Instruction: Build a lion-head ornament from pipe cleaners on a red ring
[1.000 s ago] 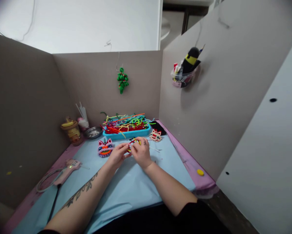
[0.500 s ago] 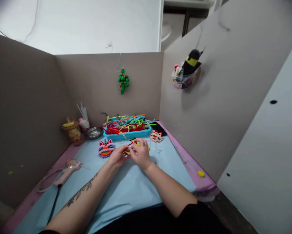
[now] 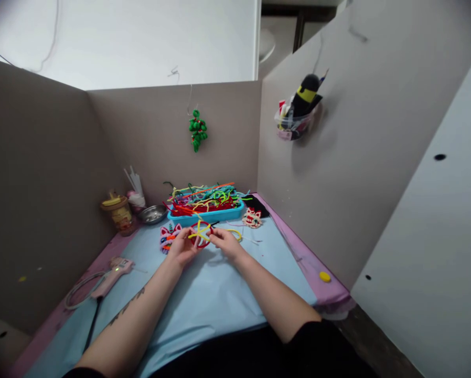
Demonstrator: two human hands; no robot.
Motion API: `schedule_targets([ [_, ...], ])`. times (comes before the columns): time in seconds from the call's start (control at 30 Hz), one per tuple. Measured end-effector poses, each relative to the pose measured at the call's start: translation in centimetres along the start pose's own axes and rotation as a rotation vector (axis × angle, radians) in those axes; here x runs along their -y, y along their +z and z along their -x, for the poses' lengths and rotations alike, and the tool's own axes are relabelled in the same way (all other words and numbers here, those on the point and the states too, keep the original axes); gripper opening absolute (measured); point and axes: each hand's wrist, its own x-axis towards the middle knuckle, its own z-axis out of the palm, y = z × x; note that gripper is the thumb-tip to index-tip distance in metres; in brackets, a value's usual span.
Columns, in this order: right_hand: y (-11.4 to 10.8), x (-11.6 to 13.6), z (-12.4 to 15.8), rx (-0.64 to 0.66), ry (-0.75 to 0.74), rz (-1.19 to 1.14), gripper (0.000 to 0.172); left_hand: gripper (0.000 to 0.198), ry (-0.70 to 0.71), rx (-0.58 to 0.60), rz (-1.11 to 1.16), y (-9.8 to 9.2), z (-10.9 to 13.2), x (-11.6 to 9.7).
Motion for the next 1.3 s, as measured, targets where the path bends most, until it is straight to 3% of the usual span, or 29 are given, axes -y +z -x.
schedule_targets([
  [0.23,-0.1,-0.3,0.0,0.023,0.05,-0.183,0.022,0.01,0.025,0.09,-0.081,0.0,0.2,0.2],
  [0.53,-0.4,-0.2,-0.2,-0.097,0.059,-0.166,0.024,0.01,0.067,0.118,-0.208,-0.1,0.2,0.6],
  [0.67,-0.9,0.1,-0.1,-0.333,-0.147,0.056,0.025,0.011,0.297,0.095,-0.511,-0.2,-0.3,1.3],
  [0.73,-1.0,0.6,0.2,-0.375,-0.308,0.226,0.019,0.01,0.362,0.108,-0.707,-0.3,-0.3,1.7],
  [0.83,-0.8,1.3,0.8,-0.285,-0.485,0.443,0.012,0.011,0.383,0.166,-0.902,-0.2,-0.1,2.0],
  [0.9,-0.5,1.5,1.0,-0.213,-0.523,0.514,0.012,0.012,0.391,0.22,-0.965,-0.2,0.1,2.1],
  [1.03,-0.3,1.2,1.0,-0.109,-0.501,0.533,0.016,0.016,0.376,0.289,-0.983,-0.3,0.1,2.0],
  [1.3,-0.6,1.2,0.9,-0.045,-0.427,0.516,0.02,0.026,0.297,0.332,-0.907,-0.4,0.2,1.9],
])
